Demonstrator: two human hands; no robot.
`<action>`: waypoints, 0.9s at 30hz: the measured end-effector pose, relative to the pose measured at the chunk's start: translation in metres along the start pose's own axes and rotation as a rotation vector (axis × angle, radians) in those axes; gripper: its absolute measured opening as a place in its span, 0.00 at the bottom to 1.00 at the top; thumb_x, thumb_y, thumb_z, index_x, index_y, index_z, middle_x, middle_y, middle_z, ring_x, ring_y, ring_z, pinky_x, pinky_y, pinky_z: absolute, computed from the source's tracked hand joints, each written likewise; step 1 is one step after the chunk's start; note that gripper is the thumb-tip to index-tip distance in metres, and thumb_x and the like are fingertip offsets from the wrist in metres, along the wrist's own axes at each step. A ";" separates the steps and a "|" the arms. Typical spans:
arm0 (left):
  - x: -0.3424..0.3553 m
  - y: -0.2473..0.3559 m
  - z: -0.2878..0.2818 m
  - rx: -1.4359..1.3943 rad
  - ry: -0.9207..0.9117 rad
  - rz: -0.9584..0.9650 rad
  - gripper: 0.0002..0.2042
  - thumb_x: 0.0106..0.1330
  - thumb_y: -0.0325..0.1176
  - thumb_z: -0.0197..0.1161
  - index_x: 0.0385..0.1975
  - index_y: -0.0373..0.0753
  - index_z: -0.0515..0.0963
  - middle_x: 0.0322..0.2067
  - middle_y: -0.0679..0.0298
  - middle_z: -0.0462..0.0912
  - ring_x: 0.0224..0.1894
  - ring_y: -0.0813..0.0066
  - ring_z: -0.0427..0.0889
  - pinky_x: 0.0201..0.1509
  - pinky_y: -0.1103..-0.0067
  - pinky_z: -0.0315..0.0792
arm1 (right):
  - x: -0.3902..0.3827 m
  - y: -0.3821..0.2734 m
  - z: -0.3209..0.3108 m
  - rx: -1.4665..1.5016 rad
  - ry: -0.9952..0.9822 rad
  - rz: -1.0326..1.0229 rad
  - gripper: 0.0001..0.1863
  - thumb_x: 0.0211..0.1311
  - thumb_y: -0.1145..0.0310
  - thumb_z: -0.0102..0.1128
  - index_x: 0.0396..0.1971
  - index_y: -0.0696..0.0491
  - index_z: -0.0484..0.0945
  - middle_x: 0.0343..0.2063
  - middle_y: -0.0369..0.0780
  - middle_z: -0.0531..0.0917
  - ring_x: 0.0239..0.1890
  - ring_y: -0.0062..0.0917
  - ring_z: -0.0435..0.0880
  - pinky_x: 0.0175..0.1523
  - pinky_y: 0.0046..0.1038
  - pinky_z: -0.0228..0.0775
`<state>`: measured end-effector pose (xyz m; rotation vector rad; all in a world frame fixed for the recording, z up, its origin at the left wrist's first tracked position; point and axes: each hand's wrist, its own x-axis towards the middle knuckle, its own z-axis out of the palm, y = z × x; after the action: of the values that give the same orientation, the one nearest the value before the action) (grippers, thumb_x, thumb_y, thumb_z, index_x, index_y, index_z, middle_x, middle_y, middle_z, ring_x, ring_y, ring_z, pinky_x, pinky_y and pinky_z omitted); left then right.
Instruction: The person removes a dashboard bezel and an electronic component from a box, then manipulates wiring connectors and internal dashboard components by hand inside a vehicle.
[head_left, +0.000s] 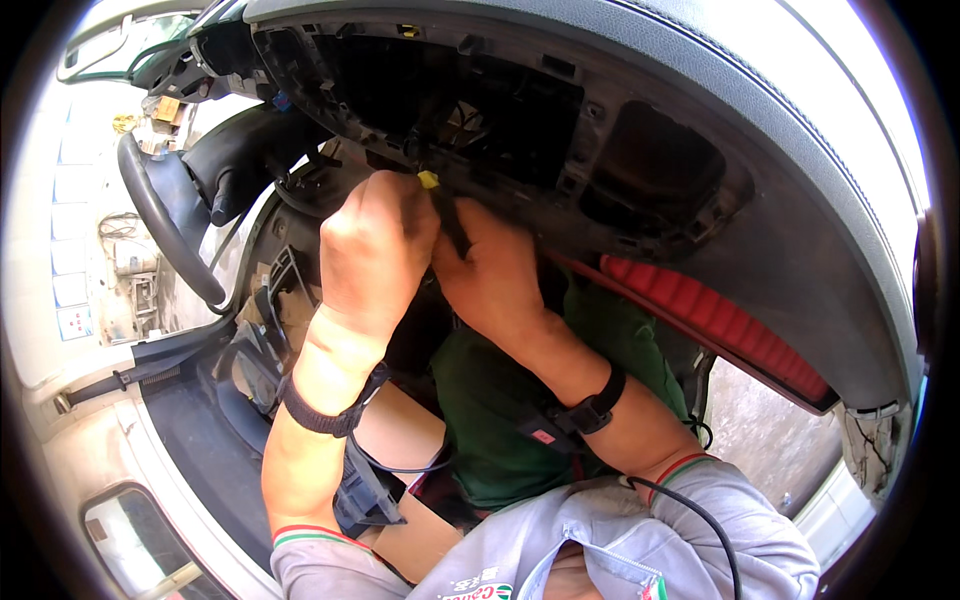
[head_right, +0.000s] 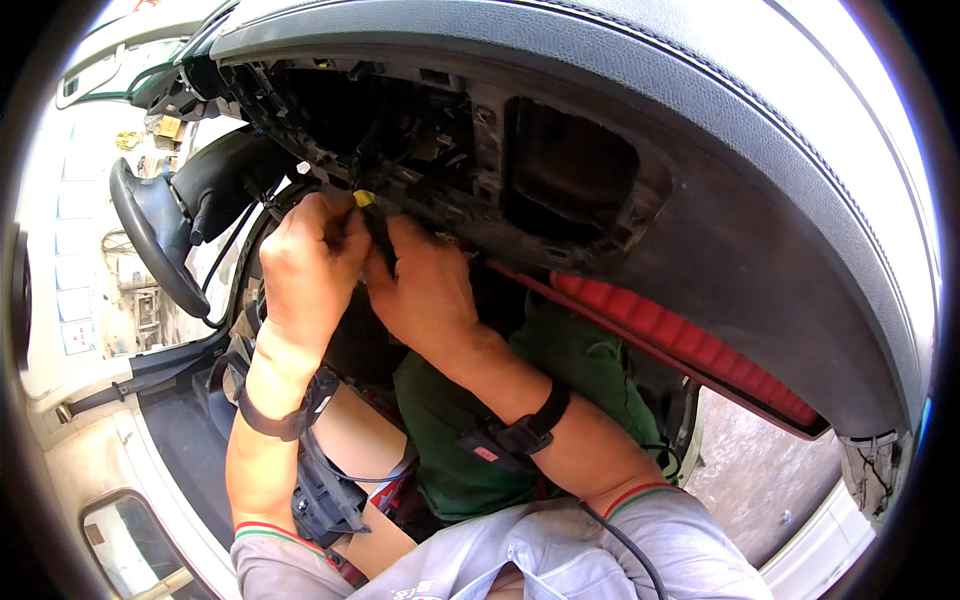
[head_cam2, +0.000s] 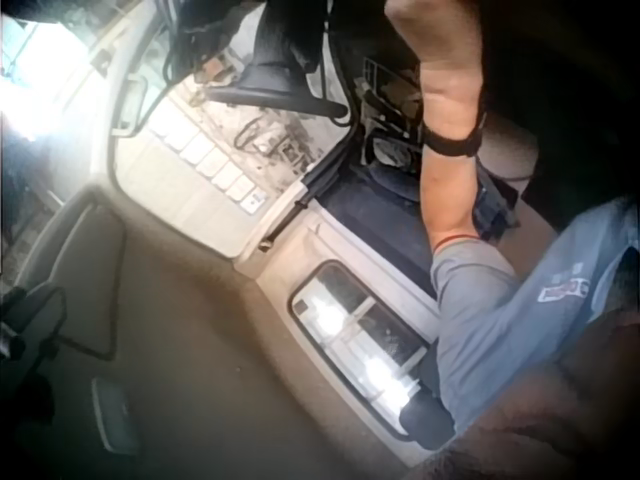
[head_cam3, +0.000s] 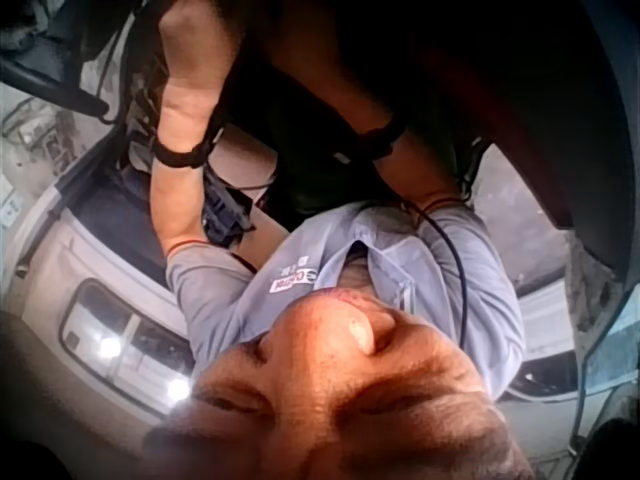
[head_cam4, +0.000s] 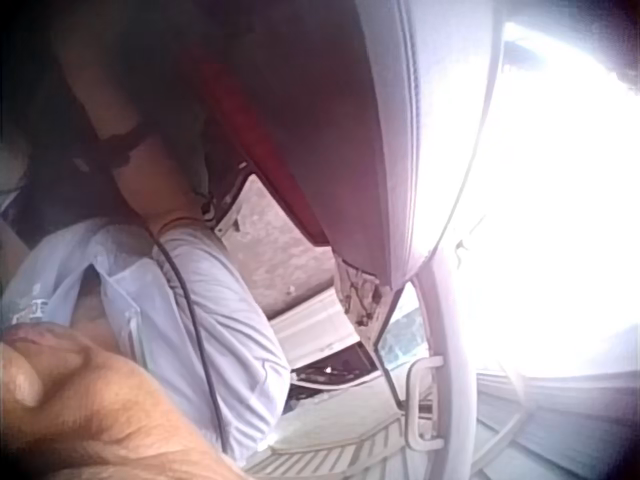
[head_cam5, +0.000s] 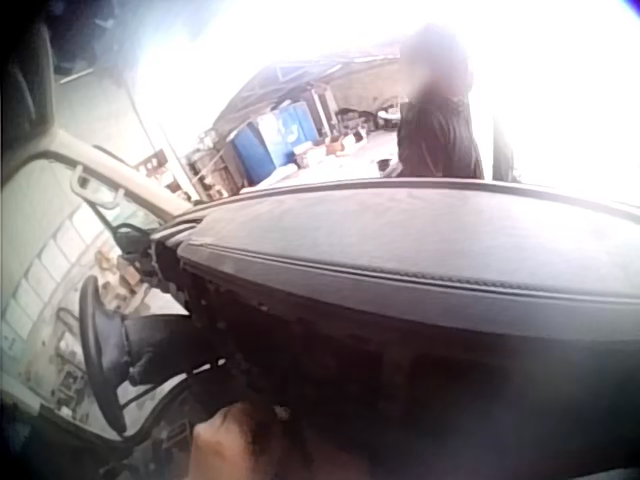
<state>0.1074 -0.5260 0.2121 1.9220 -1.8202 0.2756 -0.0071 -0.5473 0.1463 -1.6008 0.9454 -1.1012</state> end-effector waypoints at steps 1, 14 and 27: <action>0.000 0.000 0.001 0.015 0.017 -0.005 0.04 0.56 0.21 0.67 0.29 0.35 0.79 0.24 0.56 0.83 0.24 0.60 0.84 0.29 0.72 0.78 | 0.000 -0.002 0.000 -0.004 0.015 -0.037 0.06 0.59 0.74 0.62 0.30 0.60 0.74 0.26 0.53 0.79 0.30 0.54 0.78 0.30 0.39 0.70; 0.005 -0.004 0.007 0.051 0.038 -0.024 0.04 0.55 0.19 0.65 0.28 0.35 0.78 0.23 0.58 0.82 0.23 0.62 0.82 0.29 0.74 0.77 | -0.001 -0.001 -0.002 0.009 -0.076 0.019 0.11 0.58 0.71 0.61 0.39 0.60 0.75 0.25 0.55 0.81 0.30 0.55 0.81 0.38 0.48 0.73; 0.009 0.004 -0.008 -0.052 -0.044 0.094 0.07 0.53 0.19 0.65 0.31 0.36 0.77 0.26 0.56 0.80 0.28 0.56 0.83 0.32 0.70 0.79 | 0.000 -0.001 -0.007 -0.078 -0.058 0.011 0.09 0.58 0.72 0.62 0.36 0.59 0.76 0.24 0.53 0.81 0.28 0.51 0.82 0.35 0.45 0.74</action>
<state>0.1059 -0.5304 0.2235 1.8239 -1.9304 0.2153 -0.0139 -0.5490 0.1484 -1.6801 0.9679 -1.0157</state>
